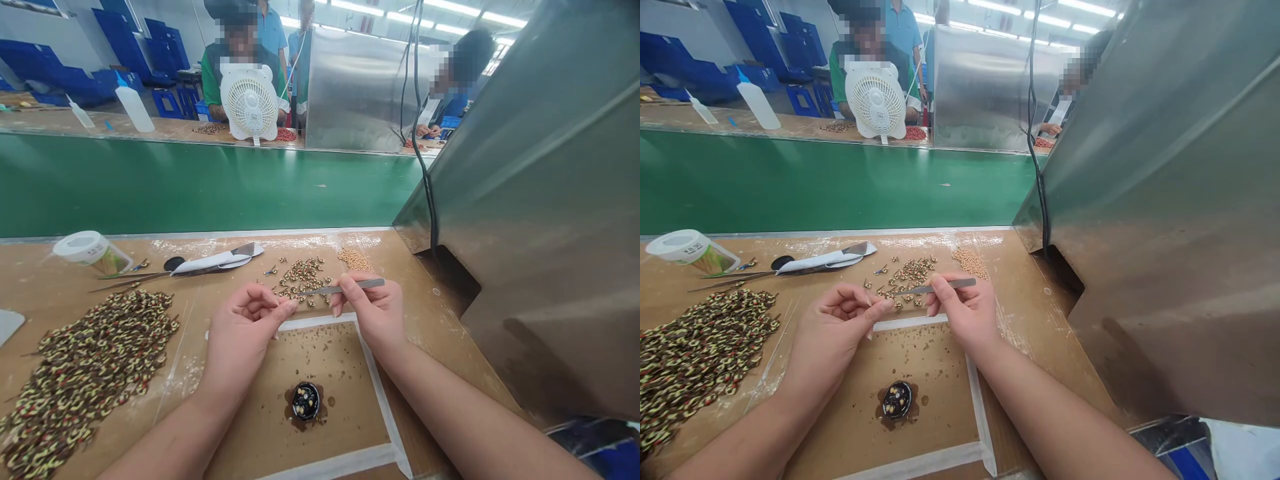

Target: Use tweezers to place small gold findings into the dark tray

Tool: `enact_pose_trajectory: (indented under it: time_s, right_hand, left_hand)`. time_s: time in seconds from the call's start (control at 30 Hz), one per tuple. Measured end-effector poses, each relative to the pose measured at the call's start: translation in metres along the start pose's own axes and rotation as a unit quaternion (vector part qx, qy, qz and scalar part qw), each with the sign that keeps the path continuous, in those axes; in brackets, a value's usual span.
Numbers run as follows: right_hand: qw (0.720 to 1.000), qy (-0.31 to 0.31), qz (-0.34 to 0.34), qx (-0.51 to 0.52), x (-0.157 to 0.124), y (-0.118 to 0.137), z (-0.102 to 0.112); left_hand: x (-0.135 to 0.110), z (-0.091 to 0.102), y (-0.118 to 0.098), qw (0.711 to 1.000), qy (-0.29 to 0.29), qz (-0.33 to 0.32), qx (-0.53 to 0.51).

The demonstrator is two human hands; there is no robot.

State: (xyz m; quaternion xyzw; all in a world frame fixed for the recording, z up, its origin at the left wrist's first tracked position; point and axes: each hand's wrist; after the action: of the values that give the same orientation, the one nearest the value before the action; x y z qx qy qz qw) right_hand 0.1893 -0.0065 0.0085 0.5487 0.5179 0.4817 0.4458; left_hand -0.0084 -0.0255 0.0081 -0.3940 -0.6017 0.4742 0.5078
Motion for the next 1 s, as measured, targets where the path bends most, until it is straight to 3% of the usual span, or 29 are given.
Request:
enact_pose_trajectory:
  time_s: [0.17, 0.37, 0.5, 0.63, 0.87, 1.0]
  right_hand:
    - [1.0, -0.008, 0.008, -0.009, -0.002, 0.0, -0.001]
    - [0.999, -0.036, -0.007, 0.023, 0.005, -0.004, 0.004]
    - [0.998, -0.053, -0.027, -0.029, 0.015, -0.006, 0.007]
    - [0.994, -0.012, -0.079, -0.075, 0.019, -0.011, 0.003]
    - [0.986, 0.008, -0.147, -0.077, 0.021, -0.021, -0.007]
    - [0.985, 0.014, -0.139, -0.104, 0.022, -0.017, -0.005]
  left_hand:
    - [0.001, -0.001, -0.002, 1.0, 0.007, -0.001, 0.008]
    - [0.006, 0.002, -0.001, 0.998, 0.055, 0.033, 0.013]
    - [0.01, 0.002, -0.007, 1.0, -0.013, -0.023, -0.008]
    - [0.009, 0.003, -0.011, 0.996, -0.076, -0.034, -0.041]
    - [0.009, 0.004, -0.009, 0.994, -0.091, -0.026, -0.044]
    - [0.009, 0.003, -0.01, 0.995, -0.087, -0.029, -0.042]
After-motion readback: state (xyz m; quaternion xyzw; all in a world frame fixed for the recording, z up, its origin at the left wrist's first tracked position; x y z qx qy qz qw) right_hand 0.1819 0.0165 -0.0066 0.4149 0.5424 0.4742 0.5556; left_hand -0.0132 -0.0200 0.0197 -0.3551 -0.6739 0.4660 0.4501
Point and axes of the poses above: each hand's wrist, its own x-axis towards the middle knuckle, its own z-axis out of the back of the hand, y = z × x, and after that the axes turned 15 degrees about -z, right-handed
